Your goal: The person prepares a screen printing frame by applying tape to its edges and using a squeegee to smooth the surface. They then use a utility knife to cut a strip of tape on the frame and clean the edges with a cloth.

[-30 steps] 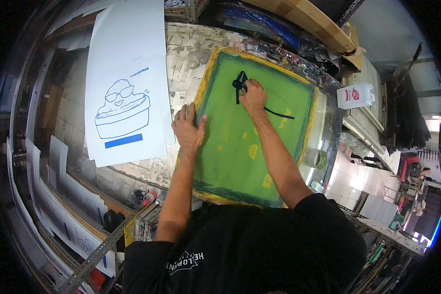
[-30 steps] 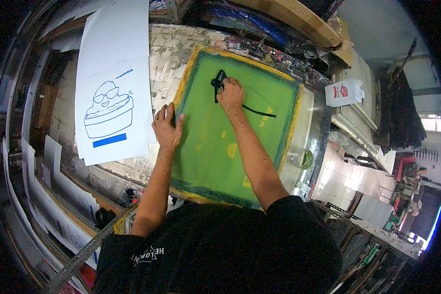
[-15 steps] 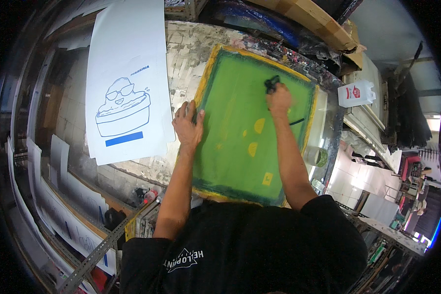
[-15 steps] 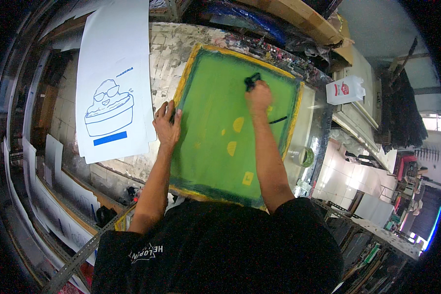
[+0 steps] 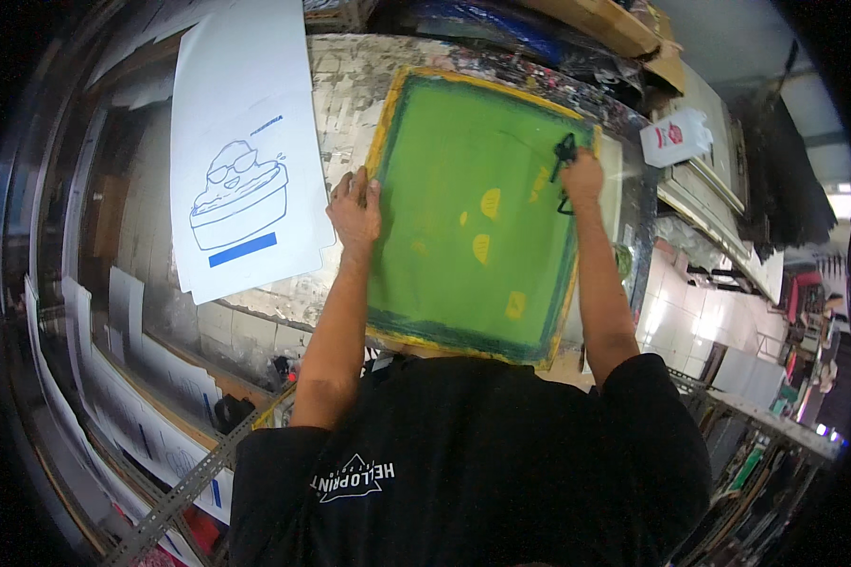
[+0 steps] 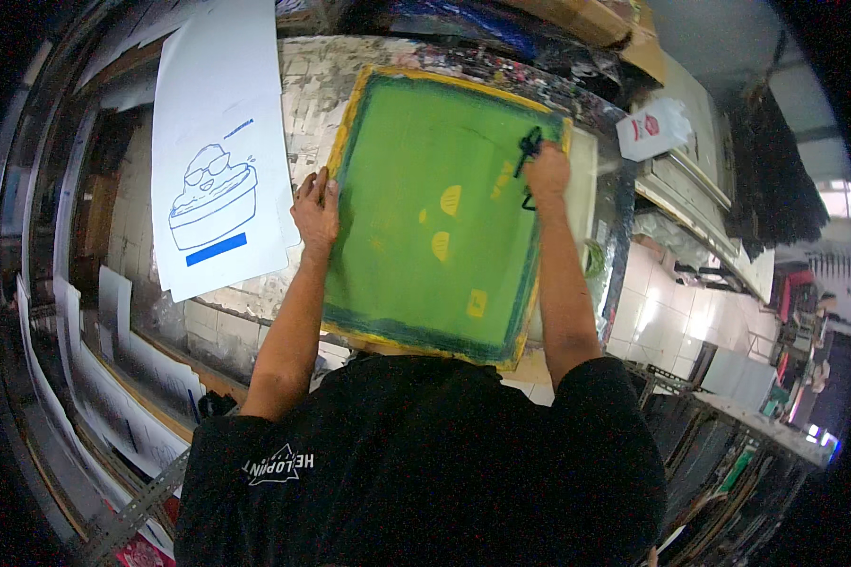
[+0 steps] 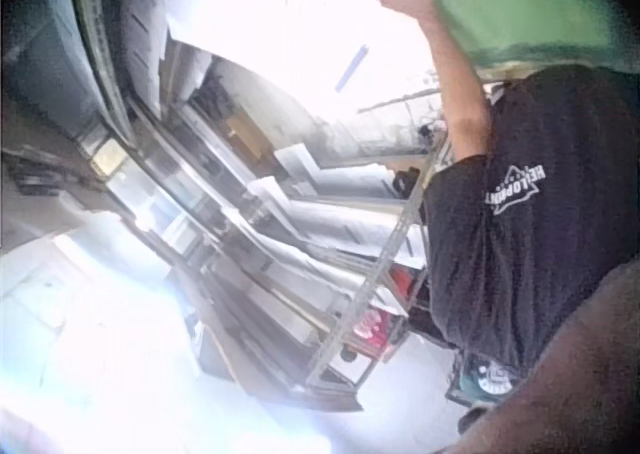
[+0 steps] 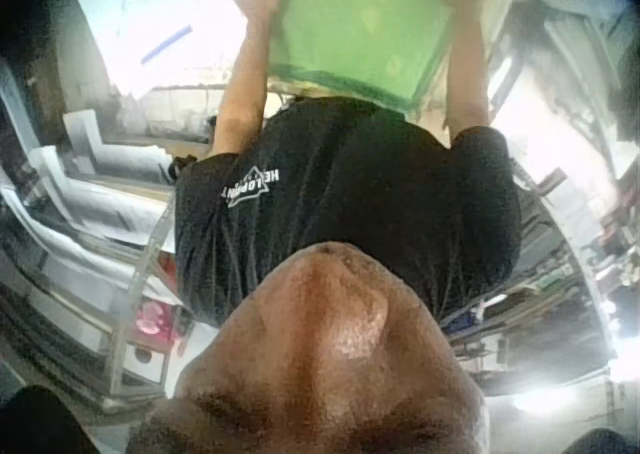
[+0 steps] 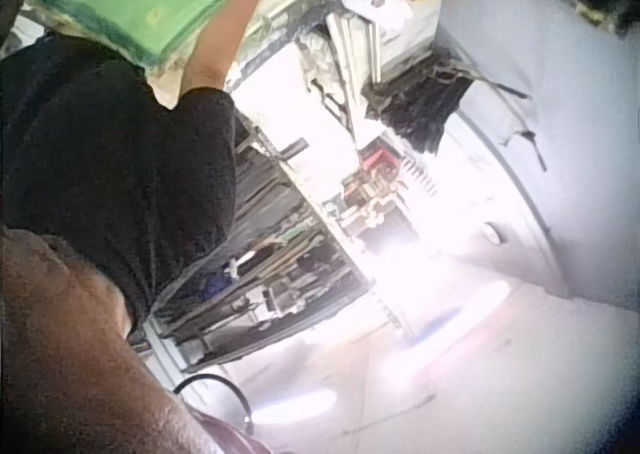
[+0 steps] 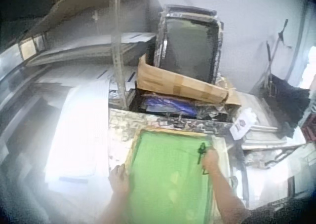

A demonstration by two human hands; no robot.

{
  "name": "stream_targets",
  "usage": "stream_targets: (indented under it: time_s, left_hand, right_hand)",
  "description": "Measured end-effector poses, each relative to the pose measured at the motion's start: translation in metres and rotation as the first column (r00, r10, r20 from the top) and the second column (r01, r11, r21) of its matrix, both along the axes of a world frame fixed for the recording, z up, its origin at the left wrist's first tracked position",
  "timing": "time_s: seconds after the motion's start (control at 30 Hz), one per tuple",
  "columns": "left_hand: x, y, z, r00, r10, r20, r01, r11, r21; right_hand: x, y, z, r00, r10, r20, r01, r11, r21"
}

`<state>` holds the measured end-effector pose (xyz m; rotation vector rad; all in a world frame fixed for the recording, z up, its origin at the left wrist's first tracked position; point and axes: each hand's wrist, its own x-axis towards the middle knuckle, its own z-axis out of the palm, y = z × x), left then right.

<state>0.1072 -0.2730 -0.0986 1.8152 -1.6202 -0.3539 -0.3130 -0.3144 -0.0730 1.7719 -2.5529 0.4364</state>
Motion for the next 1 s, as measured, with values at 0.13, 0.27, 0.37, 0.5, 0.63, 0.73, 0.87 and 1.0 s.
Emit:
stream_targets:
  time_s: [0.13, 0.27, 0.37, 0.5, 0.63, 0.73, 0.87, 1.0]
  left_hand:
    - [0.0, -0.003, -0.002, 0.999, -0.023, -0.044, 0.021, 0.999, -0.035]
    - [0.009, -0.003, -0.005, 0.968, -0.086, -0.235, 0.028, 0.97, -0.241]
    - [-0.009, 0.024, 0.024, 0.977, -0.168, 0.134, 0.207, 0.905, -0.372]
    - [-0.093, 0.081, 0.074, 0.711, -0.675, 0.194, 0.687, 0.61, -0.394]
    - [-0.182, 0.156, 0.094, 0.053, -0.987, 0.154, 0.991, 0.033, -0.128]
    - [-0.212, 0.196, 0.061, -0.22, -0.95, 0.223, 0.975, -0.211, 0.063]
    - [-0.229, 0.203, 0.04, -0.257, -0.918, 0.301, 0.966, -0.24, 0.093]
    - [-0.245, 0.204, 0.035, -0.348, -0.882, 0.317, 0.934, -0.299, 0.195]
  right_hand:
    - [-0.1, 0.067, 0.04, 0.993, -0.122, -0.004, 0.113, 0.935, -0.336]
    - [-0.112, 0.154, 0.108, 0.934, -0.345, 0.094, 0.352, 0.838, -0.416]
    - [-0.114, 0.206, 0.117, 0.924, -0.366, 0.112, 0.367, 0.766, -0.528]
    - [-0.116, 0.234, 0.07, 0.876, -0.452, 0.166, 0.464, 0.702, -0.54]
    - [-0.101, 0.242, 0.03, 0.831, -0.453, 0.322, 0.483, 0.876, -0.016]
    - [-0.079, 0.242, 0.04, 0.855, -0.488, 0.173, 0.49, 0.871, 0.037]
    - [-0.07, 0.255, 0.053, 0.894, -0.43, 0.125, 0.441, 0.894, -0.078]
    - [-0.062, 0.282, 0.054, 0.935, -0.303, 0.186, 0.337, 0.922, -0.192]
